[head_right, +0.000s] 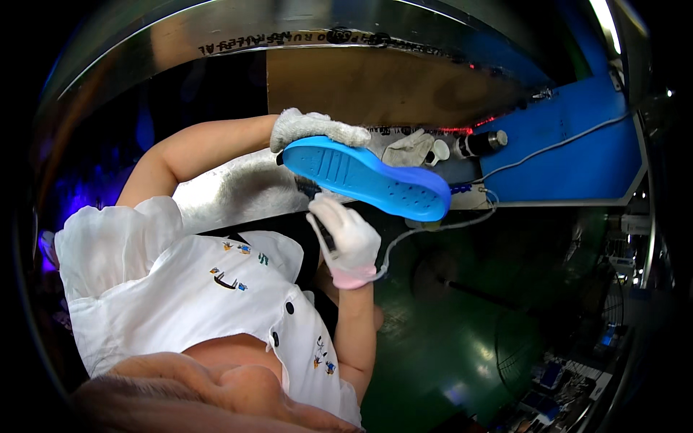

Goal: The person picks up blue shoe insoles from a conveyor belt, applies a marking or adhesive with a handheld applicator to specific points on the insole, and places them back onto the belt.

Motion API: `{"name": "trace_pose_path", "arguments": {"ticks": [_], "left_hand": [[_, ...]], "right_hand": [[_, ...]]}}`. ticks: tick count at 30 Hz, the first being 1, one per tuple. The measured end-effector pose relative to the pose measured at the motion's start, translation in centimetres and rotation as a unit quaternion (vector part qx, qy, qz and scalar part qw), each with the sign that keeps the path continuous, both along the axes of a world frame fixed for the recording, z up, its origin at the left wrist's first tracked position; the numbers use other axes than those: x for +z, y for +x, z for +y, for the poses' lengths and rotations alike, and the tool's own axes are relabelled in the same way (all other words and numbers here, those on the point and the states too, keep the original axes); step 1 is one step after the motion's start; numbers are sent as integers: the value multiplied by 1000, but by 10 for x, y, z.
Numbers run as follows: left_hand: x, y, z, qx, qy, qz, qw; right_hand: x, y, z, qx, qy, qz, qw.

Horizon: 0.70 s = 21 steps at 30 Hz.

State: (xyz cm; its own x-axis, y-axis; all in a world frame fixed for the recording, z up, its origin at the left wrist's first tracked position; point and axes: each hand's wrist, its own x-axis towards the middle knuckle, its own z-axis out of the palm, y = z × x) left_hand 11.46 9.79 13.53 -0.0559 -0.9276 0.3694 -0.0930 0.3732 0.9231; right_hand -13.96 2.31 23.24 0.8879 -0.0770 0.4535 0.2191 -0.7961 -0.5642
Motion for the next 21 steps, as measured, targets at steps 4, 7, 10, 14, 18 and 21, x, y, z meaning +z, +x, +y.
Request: {"name": "trace_pose_path", "arguments": {"ticks": [4,7,10,14,18,21], "left_hand": [[46,-16,5,57,-138,-159,976],[44,-2,11,13,31,-101,994],[56,-6,11,29,124,-21,992],[95,-20,14,115,344,79,929],[108,-29,16,107,283,98,948],[112,-22,18,61,263,119,955]], "right_hand": [[-13,-2,-20,-71,192,-25,978],[4,-6,-7,-18,14,-18,1000],[6,-9,-9,-18,59,-38,997],[3,-8,-18,-28,-32,-44,998],[15,-16,-11,-47,-13,-87,995],[10,-19,-28,-74,-75,-89,991]]}}
